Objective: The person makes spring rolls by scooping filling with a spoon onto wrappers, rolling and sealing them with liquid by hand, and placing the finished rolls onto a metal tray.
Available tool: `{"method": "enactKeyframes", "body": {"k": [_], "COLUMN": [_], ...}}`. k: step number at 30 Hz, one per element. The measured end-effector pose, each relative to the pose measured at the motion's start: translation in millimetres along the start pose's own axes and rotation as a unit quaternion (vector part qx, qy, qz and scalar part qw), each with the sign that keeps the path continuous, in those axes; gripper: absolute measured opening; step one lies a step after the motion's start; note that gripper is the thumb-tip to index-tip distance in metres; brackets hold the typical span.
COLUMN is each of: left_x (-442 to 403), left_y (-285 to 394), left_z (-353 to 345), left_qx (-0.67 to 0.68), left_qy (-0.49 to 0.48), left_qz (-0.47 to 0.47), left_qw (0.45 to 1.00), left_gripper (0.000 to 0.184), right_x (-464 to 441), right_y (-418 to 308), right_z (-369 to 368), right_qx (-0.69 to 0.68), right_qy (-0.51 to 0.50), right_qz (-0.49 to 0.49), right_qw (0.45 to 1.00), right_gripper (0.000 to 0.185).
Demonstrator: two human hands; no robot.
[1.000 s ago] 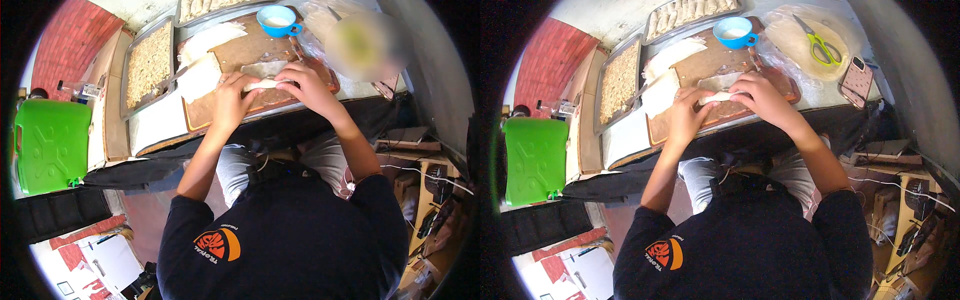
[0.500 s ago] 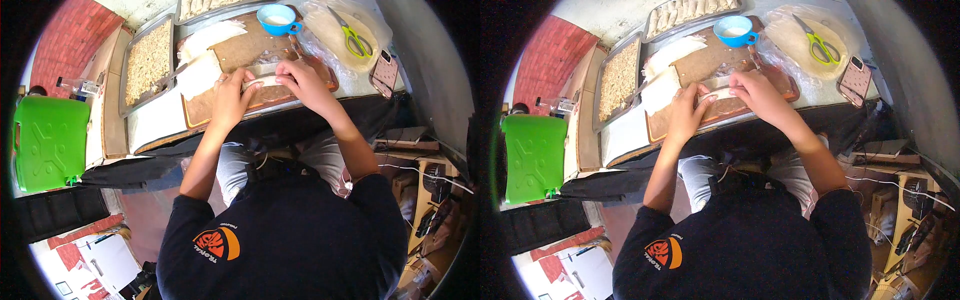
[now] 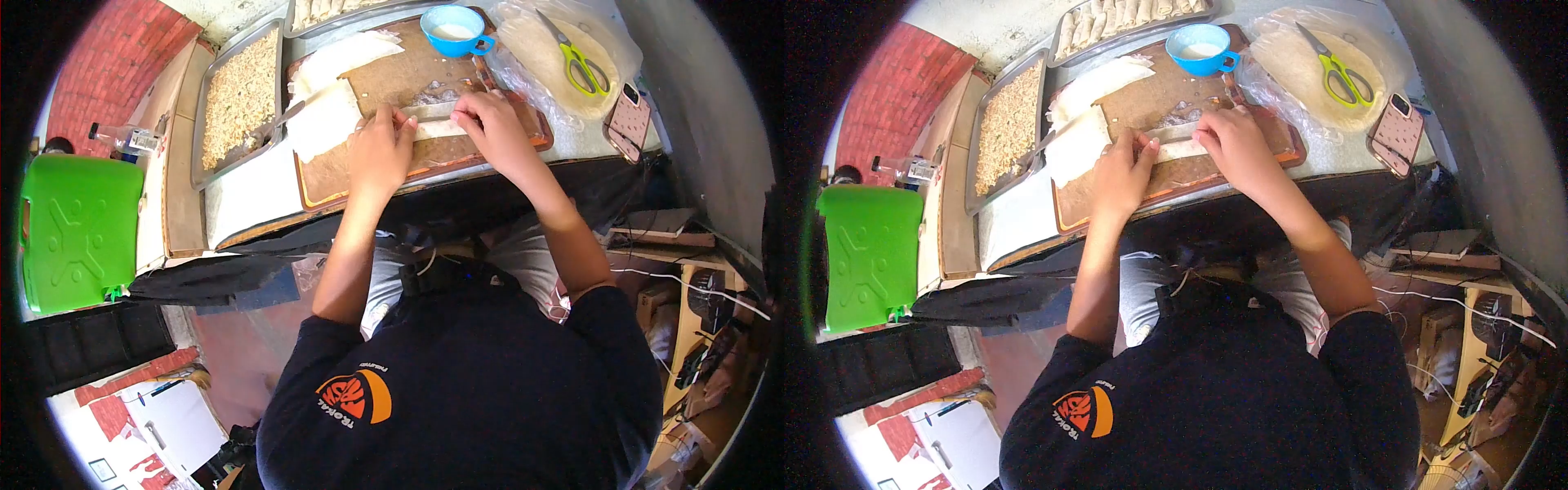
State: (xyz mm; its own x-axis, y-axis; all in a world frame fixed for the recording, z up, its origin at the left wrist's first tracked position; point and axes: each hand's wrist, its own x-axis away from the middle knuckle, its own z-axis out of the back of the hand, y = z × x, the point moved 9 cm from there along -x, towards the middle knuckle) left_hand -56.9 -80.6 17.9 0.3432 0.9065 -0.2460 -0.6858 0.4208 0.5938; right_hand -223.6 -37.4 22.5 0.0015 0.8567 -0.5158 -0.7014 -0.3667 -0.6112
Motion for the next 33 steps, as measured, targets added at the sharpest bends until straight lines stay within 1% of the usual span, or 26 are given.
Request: {"method": "enactKeyframes", "body": {"k": [1, 2, 4, 5, 8, 10, 11, 13, 14, 17, 20, 22, 23, 24, 27, 28, 31, 33], "left_x": [0, 2, 6, 6, 9, 12, 12, 12, 12, 13, 13, 15, 15, 16, 17, 18, 16, 18], "left_y": [-1, 1, 6, 6, 5, 3, 2, 1, -1, -5, -4, -6, -7, -7, -7, -7, -12, -9], "left_z": [-1, 3, 12, 12, 17, 19, 18, 18, 18, 18, 19, 19, 19, 18, 20, 20, 16, 18], "left_qx": [-0.006, -0.011, -0.021, -0.015, 0.003, 0.017, 0.018, 0.023, 0.027, 0.032, 0.025, 0.025, 0.026, 0.026, 0.033, 0.038, 0.076, 0.068], "left_qy": [0.007, 0.050, 0.135, 0.133, 0.130, 0.135, 0.118, 0.085, 0.088, 0.099, 0.111, 0.127, 0.120, 0.112, 0.118, 0.124, 0.102, 0.110], "left_qz": [0.004, -0.007, -0.030, -0.032, -0.049, -0.071, -0.075, -0.081, -0.079, -0.071, -0.070, -0.084, -0.077, -0.071, -0.074, -0.078, -0.057, -0.066], "left_qw": [1.000, 0.999, 0.990, 0.990, 0.990, 0.988, 0.990, 0.993, 0.993, 0.992, 0.991, 0.988, 0.989, 0.991, 0.990, 0.988, 0.990, 0.989], "left_gripper": [0.022, 0.020, 0.018, 0.017, 0.017, 0.020, 0.021, 0.024, 0.024, 0.025, 0.026, 0.026, 0.027, 0.027, 0.027, 0.026, 0.024, 0.024], "right_x": [-1, -2, -4, -5, -7, -9, -10, -12, -13, -22, -54, -78, -89, -100, -116, -116, -115, -114], "right_y": [2, 4, -1, -4, 7, 6, 6, 5, 4, -14, -18, -23, -22, -5, 20, 21, 24, 15], "right_z": [0, -1, 2, 4, -1, 2, 4, 2, 1, 7, 34, 41, 43, 34, 7, 2, -2, 6], "right_qx": [-0.005, -0.009, 0.037, 0.060, 0.037, 0.015, 0.005, 0.026, 0.037, 0.103, 0.102, 0.161, 0.190, 0.210, 0.308, 0.299, 0.311, 0.319], "right_qy": [-0.007, -0.015, 0.002, 0.011, -0.019, -0.011, -0.008, -0.030, -0.041, -0.036, 0.068, 0.100, 0.117, 0.093, -0.036, -0.033, -0.054, -0.023], "right_qz": [-0.012, -0.023, 0.020, 0.042, -0.009, -0.037, -0.050, -0.056, -0.059, 0.005, 0.045, 0.121, 0.157, 0.151, 0.103, 0.107, 0.092, 0.093], "right_qw": [1.000, 1.000, 0.999, 0.997, 0.999, 0.999, 0.999, 0.998, 0.997, 0.994, 0.991, 0.974, 0.962, 0.962, 0.945, 0.948, 0.944, 0.943], "right_gripper": [0.013, 0.013, 0.013, 0.014, 0.015, 0.016, 0.017, 0.018, 0.019, 0.018, 0.022, 0.027, 0.030, 0.039, 0.052, 0.059, 0.058, 0.055]}}
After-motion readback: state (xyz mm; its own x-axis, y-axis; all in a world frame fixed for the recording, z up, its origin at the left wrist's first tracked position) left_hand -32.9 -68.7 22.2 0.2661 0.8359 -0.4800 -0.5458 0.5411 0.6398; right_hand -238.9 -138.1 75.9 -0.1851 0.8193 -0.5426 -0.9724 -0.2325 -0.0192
